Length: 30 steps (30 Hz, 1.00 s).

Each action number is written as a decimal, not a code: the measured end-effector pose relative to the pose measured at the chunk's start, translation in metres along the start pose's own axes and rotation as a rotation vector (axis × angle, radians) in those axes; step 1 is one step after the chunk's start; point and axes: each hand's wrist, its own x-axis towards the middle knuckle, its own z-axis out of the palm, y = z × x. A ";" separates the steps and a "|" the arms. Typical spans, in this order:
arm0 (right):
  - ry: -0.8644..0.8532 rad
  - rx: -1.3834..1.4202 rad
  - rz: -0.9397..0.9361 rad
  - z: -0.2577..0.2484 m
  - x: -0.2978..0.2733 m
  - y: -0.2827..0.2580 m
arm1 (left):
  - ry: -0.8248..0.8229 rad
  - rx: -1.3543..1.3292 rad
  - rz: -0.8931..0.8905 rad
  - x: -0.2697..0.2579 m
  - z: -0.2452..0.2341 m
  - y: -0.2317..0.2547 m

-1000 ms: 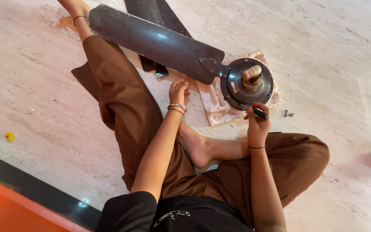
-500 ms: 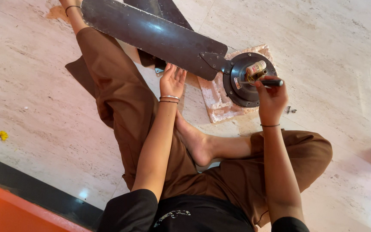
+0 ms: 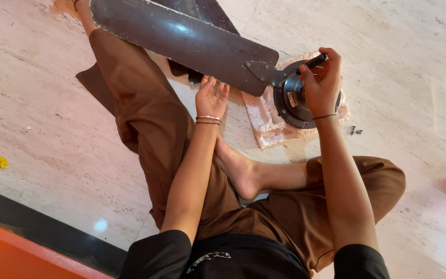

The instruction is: The person sits on the floor and uses a screwdriver to remove screws from the blades of a ceiling fan lying on a cloth. They loosen and remove fasteners from the fan blades and place them on the floor.

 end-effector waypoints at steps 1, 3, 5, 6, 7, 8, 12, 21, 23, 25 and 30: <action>-0.023 0.047 -0.001 0.002 -0.001 0.003 | -0.020 0.000 0.010 -0.001 0.000 0.000; -0.023 0.000 -0.024 0.004 -0.003 0.009 | 0.022 -0.021 0.001 -0.002 0.002 -0.001; -0.022 -0.024 -0.014 0.003 -0.004 0.014 | 0.043 -0.030 0.000 -0.003 0.003 -0.002; -0.020 -0.025 0.008 0.003 -0.005 0.016 | 0.044 -0.029 0.003 -0.004 0.003 -0.003; -0.017 -0.026 0.030 0.002 -0.005 0.017 | 0.043 -0.027 0.007 -0.004 0.003 -0.003; -0.017 -0.024 0.025 0.002 -0.006 0.018 | 0.054 -0.027 0.008 -0.005 0.003 -0.003; -0.018 -0.018 -0.008 0.001 -0.010 0.020 | 0.055 -0.026 0.013 -0.008 0.001 -0.004; -0.028 0.006 -0.040 0.000 -0.011 0.016 | 0.074 -0.031 0.001 -0.011 0.002 -0.005; -0.021 0.001 -0.046 0.000 -0.011 0.010 | 0.075 -0.027 0.004 -0.011 0.001 -0.005; -0.010 -0.020 -0.054 0.001 -0.011 0.002 | 0.072 -0.033 0.007 -0.011 -0.001 -0.006; 0.160 -0.310 -0.099 0.002 -0.005 -0.013 | 0.043 -0.042 0.014 -0.008 -0.007 -0.009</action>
